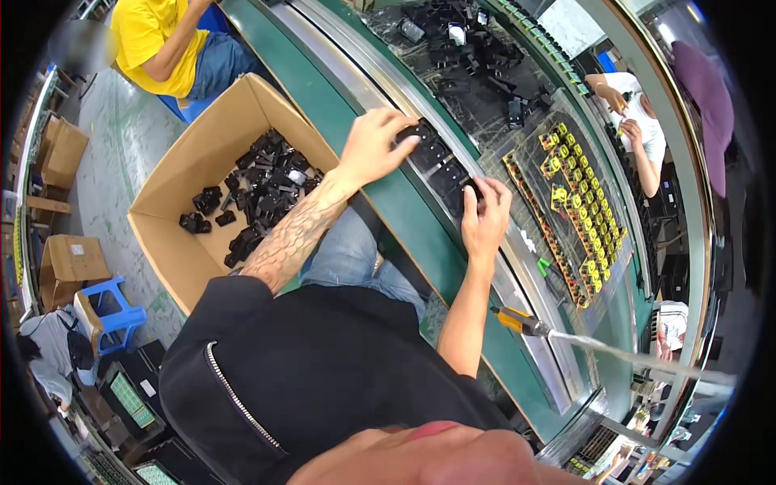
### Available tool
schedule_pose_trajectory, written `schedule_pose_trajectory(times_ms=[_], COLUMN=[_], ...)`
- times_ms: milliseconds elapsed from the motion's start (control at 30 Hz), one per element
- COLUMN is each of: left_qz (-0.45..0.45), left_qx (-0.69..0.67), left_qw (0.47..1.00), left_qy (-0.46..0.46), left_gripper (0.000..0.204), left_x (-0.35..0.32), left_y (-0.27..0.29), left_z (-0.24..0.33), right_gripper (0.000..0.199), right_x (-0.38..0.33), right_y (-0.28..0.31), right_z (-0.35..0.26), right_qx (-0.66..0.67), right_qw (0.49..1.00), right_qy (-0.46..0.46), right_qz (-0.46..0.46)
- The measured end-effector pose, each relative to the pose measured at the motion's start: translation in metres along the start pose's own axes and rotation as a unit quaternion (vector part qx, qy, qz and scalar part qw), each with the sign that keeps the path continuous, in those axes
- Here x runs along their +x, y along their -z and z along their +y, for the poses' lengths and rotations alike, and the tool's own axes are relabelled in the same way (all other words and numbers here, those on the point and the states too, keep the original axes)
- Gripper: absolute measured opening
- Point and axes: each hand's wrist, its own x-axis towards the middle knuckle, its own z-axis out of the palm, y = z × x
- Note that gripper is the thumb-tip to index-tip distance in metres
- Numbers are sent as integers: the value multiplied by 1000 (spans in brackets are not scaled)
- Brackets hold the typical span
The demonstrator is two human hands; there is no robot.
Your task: The person is assembling electronic components onto circuit boards and into plastic housings at a factory workstation.
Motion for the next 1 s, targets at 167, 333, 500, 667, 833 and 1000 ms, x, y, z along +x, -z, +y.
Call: schedule_pose_trajectory(times_ms=[167, 333, 500, 667, 833, 1000], left_qz=[-34, -344, -219, -159, -156, -93], left_qx=[34, 145, -74, 104, 109, -5], left_qw=[972, 783, 646, 623, 681, 785], left_qy=[230, 497, 728, 759, 707, 612], left_gripper=[27, 50, 84, 98, 91, 80], left_x=[-91, -244, -292, -297, -302, -330], left_y=[54, 141, 157, 55, 12, 21], left_z=[-100, -227, -269, -303, -307, -315], right_gripper=[16, 19, 20, 20, 19, 17], right_x=[-5, 4, 3, 4, 0, 4], right_y=[8, 12, 15, 8, 12, 10], right_z=[40, 24, 30, 27, 26, 20], right_qx=[74, 139, 127, 124, 114, 139], right_qw=[996, 966, 969, 970, 970, 965], right_qy=[-36, -218, -209, -209, -212, -221], right_qz=[32, 15, 12, 14, 25, 22])
